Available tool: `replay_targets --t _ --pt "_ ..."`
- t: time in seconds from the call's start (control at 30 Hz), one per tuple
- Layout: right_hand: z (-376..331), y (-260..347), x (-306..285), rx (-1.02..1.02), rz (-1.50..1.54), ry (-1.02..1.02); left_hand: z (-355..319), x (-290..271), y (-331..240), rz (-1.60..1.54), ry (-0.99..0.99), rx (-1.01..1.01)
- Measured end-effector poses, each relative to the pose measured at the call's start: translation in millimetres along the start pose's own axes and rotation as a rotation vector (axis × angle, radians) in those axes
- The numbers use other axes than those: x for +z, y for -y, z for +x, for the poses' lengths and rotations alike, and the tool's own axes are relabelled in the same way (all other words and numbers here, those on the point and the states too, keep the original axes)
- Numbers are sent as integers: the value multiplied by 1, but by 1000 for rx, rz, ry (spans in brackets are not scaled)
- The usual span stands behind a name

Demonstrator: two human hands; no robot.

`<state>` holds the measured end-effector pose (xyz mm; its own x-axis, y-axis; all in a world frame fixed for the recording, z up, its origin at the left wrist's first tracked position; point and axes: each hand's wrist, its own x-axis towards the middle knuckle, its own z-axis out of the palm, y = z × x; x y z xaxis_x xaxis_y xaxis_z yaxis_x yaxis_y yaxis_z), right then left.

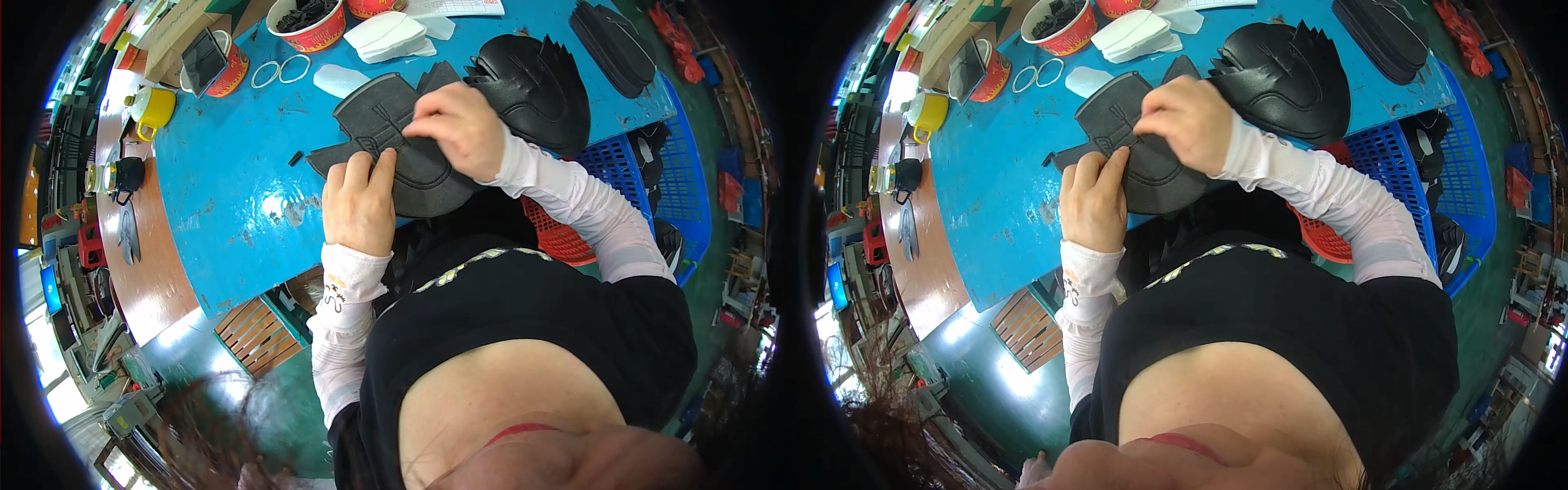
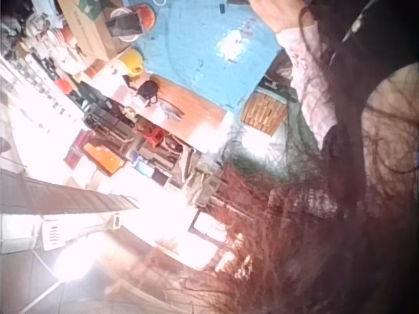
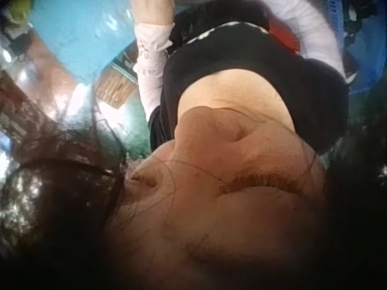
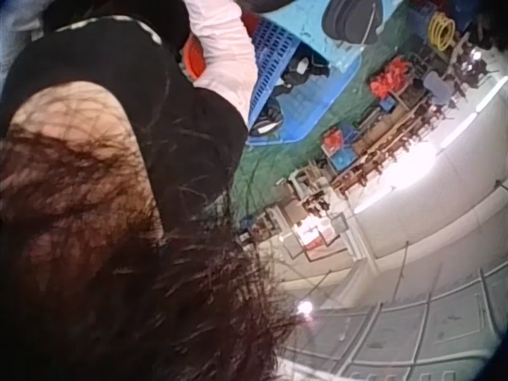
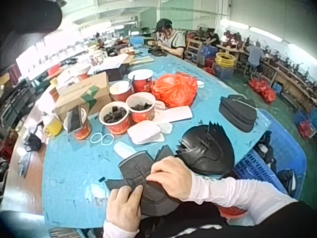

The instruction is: The person assembles shoe components by picking up small inserts and attaching them into the shoe uppers by hand, pressing each piece into place.

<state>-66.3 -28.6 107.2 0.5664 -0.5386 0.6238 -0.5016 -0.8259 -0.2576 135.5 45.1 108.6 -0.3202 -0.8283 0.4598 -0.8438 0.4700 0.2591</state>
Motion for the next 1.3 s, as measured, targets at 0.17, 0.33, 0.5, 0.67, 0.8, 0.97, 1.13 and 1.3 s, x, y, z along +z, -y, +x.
replay_targets --t 0.17,0.33,0.5,0.67,0.8,0.97,1.13,1.3 --pt "-17 -4 -11 125 -39 -50 3 -6 -8 -33 -125 -67" --pt "-20 -1 -5 136 -87 -13 19 5 -16 65 -28 16" --pt "-20 -1 -6 107 -138 1 20 9 -18 108 2 49" --pt "-26 -4 -2 123 -147 -81 6 16 -9 0 -116 27" --pt "-19 1 -7 106 -113 -68 -39 12 20 -205 -568 -356" --pt "-13 5 -6 10 -170 103 -63 11 74 51 -322 -356" --pt "-12 5 -10 17 -115 92 -60 9 78 216 -154 -404" --pt "-20 2 -5 119 -16 31 -21 14 98 235 -131 -355"
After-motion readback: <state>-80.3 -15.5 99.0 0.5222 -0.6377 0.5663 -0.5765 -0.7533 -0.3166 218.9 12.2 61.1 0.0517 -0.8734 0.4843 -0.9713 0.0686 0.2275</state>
